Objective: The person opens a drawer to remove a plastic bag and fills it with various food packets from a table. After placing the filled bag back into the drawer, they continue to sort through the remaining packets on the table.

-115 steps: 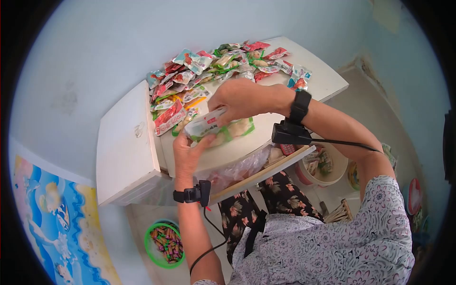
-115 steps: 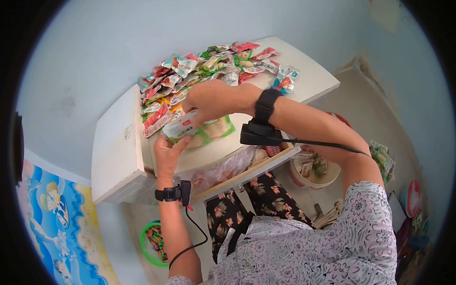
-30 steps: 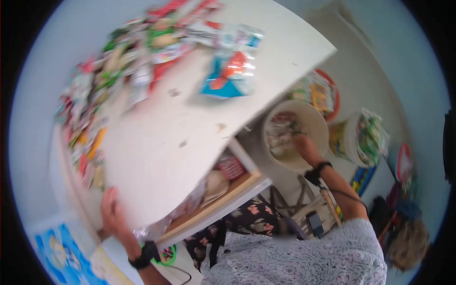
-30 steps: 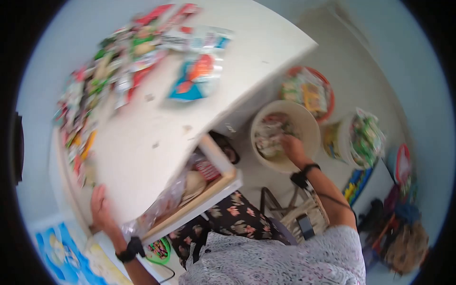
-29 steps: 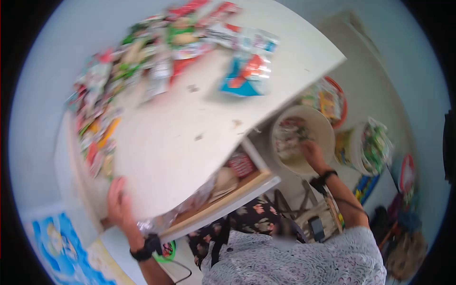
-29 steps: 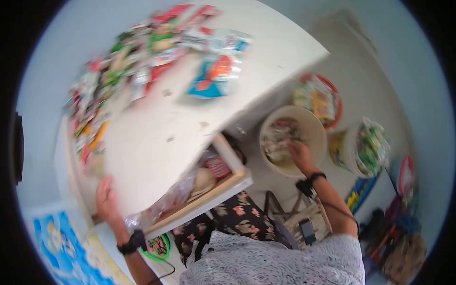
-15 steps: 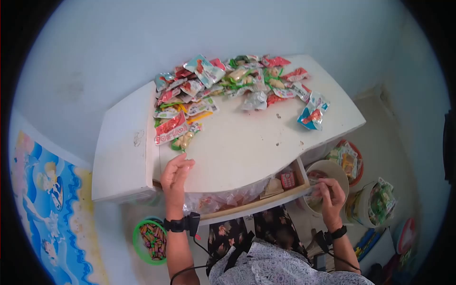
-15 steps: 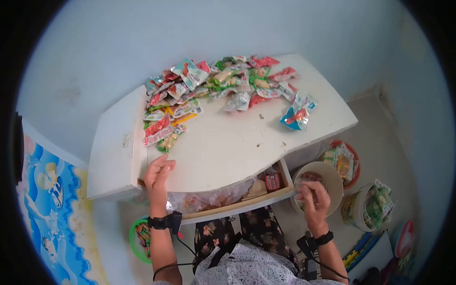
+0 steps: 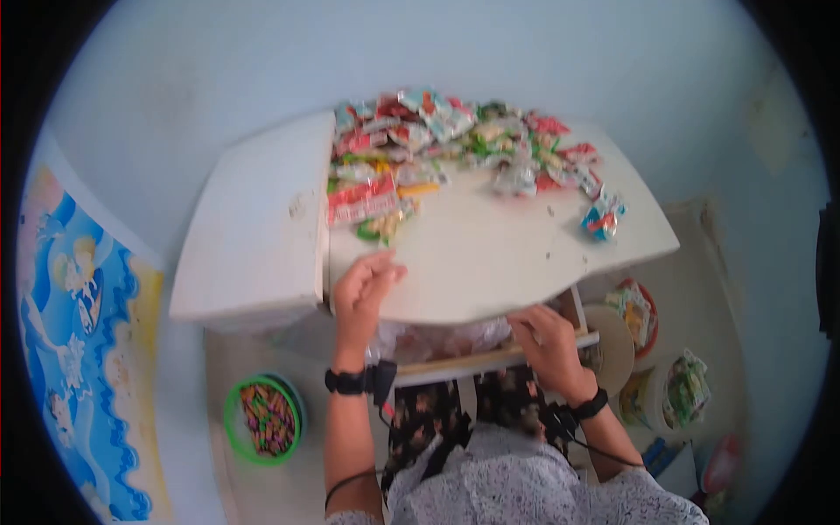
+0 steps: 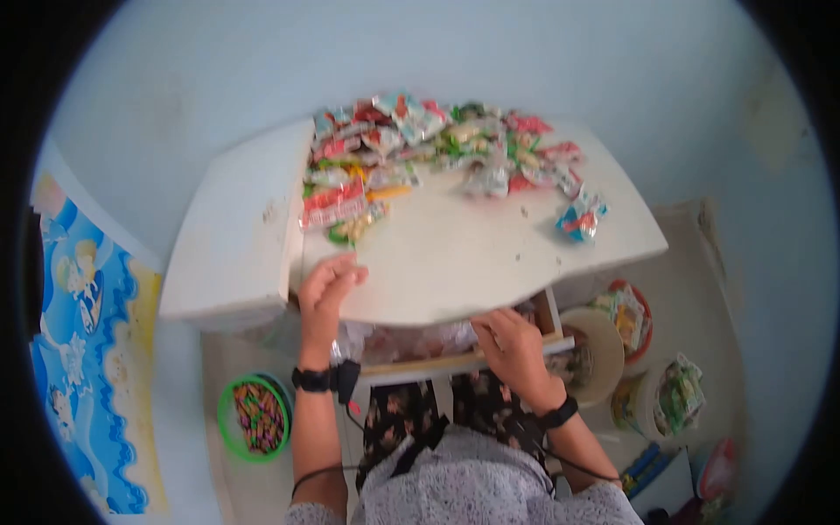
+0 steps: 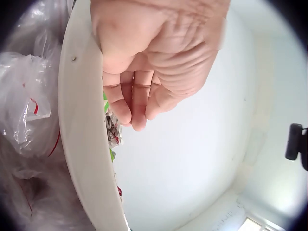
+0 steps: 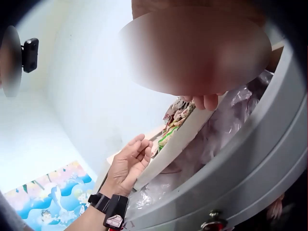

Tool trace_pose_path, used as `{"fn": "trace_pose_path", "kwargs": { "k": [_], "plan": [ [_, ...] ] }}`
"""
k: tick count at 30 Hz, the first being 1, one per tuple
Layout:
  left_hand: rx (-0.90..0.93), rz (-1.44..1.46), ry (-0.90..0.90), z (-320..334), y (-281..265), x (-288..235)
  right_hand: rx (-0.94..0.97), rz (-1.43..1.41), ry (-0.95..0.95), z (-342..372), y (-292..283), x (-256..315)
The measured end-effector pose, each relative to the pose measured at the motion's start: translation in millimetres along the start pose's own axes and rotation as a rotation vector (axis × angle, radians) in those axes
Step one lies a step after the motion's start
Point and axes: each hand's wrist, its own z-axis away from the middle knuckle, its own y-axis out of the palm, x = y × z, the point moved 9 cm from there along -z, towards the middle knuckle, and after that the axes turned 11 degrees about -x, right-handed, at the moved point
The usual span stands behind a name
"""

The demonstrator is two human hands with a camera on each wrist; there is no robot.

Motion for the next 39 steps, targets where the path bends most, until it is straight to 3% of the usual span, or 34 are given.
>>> {"fn": "trace_pose_path", "kwargs": {
  "k": [5,7,11,14,15,18,22,25,28,31,39],
  "plan": [
    [-0.036,0.167,0.064,8,-13,-3,0.078,-0.059,0.286,27,9,-16],
    [-0.057,0.375,0.061,15,-19,-12,0.064,-0.019,0.242,34,7,-14],
    [-0.134,-0.032,0.015,64,-36,-20,0.033,0.036,0.113,37,4,-10],
    [-0.234,-0.671,0.142,96,-36,-27,0.038,0.085,0.05,35,10,-7],
    [-0.324,-0.727,0.111,106,-41,-21,0.034,0.104,0.042,35,12,-6],
    [-0.301,-1.064,0.299,111,-30,-26,0.012,0.135,0.025,35,16,-5],
    [-0.314,-1.156,0.245,97,-26,-8,-0.023,0.143,0.0,36,14,-5],
    [-0.178,-1.34,0.193,90,-22,8,-0.04,0.141,-0.044,36,12,-4],
    [-0.211,-1.251,0.235,87,-21,6,-0.051,0.171,-0.064,40,12,-5],
    [-0.204,-1.083,0.138,83,-27,16,-0.075,0.183,-0.061,40,13,-6],
    [-0.032,-0.874,0.289,100,1,-1,-0.08,0.149,-0.044,40,10,-8]
  ]
}}
